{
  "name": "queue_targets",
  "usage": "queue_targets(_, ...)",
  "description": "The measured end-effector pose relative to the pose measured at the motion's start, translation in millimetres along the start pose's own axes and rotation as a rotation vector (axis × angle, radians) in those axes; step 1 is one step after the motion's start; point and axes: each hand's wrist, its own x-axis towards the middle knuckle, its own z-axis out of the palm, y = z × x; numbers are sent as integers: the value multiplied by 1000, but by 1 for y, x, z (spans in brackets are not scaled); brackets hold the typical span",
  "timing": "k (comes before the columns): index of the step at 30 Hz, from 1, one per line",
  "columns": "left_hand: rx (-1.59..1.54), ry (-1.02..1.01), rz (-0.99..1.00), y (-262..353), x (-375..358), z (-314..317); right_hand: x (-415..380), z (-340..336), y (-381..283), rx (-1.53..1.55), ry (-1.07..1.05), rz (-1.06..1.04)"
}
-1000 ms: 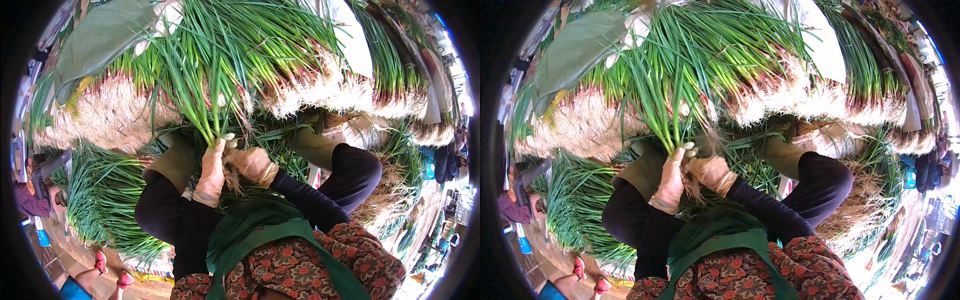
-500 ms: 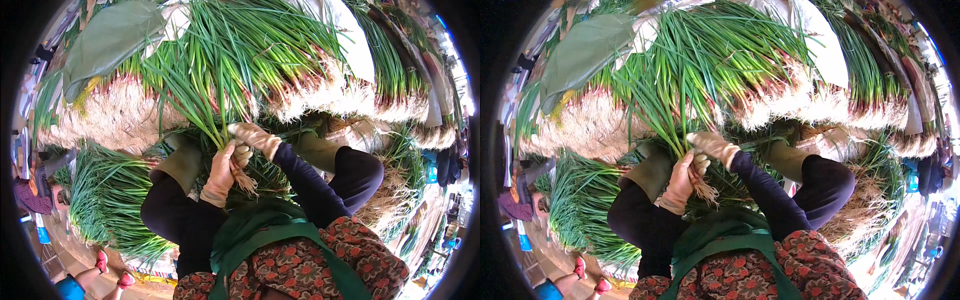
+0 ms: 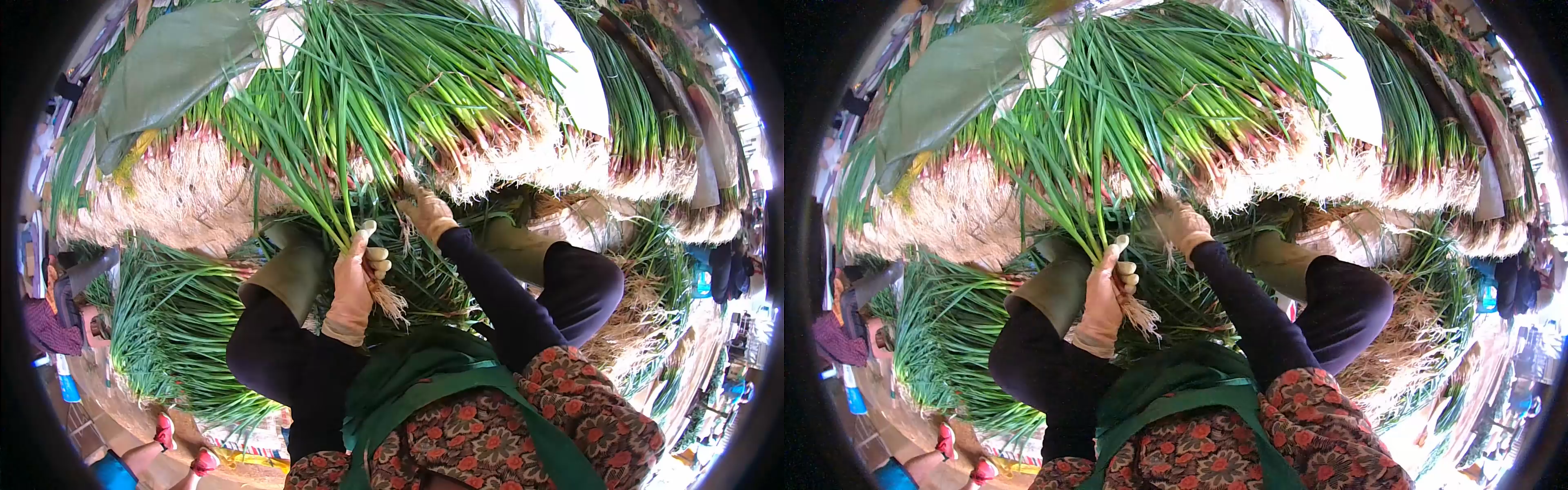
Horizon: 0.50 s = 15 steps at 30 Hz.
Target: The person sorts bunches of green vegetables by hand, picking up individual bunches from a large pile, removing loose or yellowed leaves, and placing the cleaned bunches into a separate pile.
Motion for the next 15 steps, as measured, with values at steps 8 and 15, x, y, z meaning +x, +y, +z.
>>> queue_targets(8,172,35,150,-15,13,-1,-72,-14,-47,-409,-98,-414)
queue_targets(15,247,-14,186,-21,6,2,-69,-44,-26,646,-447,102)
